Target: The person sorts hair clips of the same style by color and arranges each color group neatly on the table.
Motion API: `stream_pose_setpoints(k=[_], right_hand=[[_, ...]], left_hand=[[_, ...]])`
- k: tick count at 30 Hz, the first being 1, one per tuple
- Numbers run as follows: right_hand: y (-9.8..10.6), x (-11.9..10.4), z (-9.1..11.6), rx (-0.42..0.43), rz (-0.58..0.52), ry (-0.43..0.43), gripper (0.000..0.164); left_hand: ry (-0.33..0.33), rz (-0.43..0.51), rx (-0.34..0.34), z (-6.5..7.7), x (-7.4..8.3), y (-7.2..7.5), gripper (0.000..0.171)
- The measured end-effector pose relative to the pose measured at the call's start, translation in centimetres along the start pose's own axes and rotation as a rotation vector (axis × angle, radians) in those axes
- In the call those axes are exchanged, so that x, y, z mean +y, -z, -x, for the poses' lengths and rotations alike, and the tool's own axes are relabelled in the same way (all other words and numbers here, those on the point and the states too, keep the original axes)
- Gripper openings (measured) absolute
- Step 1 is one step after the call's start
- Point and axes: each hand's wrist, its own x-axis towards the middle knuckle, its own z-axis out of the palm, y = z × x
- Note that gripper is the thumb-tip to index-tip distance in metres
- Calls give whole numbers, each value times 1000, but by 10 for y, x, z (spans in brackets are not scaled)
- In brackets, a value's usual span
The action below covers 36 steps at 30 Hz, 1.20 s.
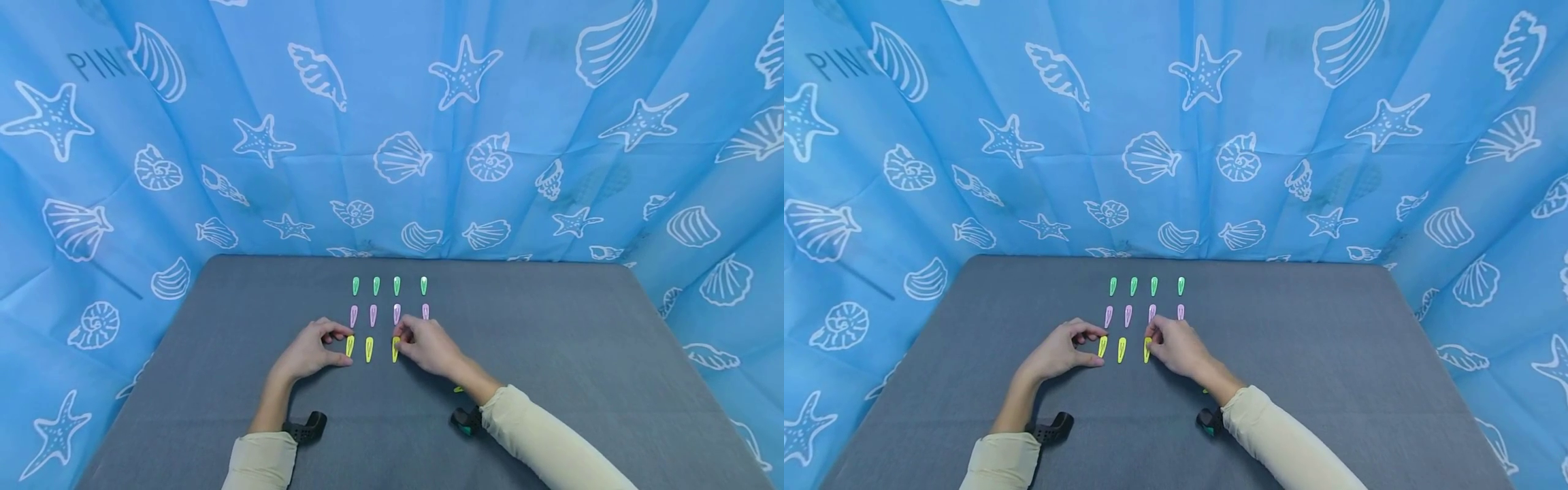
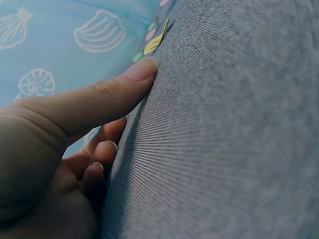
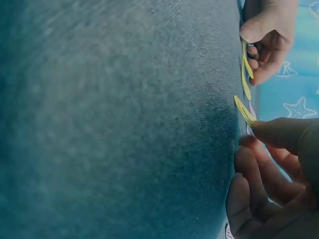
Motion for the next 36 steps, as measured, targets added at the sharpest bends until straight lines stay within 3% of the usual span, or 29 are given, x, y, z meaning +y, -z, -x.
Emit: stream_pose_setpoints(k=[10,16,22,28,36], right_hand=[[-5,-1,-6,10,103,-86,8],[-2,-4,-2,29,131,-64,11],[9,-12,9,75,294,31,40],[17,-15,23,41,442,65,74],[19,-5,41,15,543,110,86]], left_hand=[[14,4,-2,1,1,0,46],[14,-1,-2,0,1,-1,46],[25,3,-1,0,0,-1,46],[22,3,-1,0,0,-2,46],[12,4,7,0,0,-1,47]])
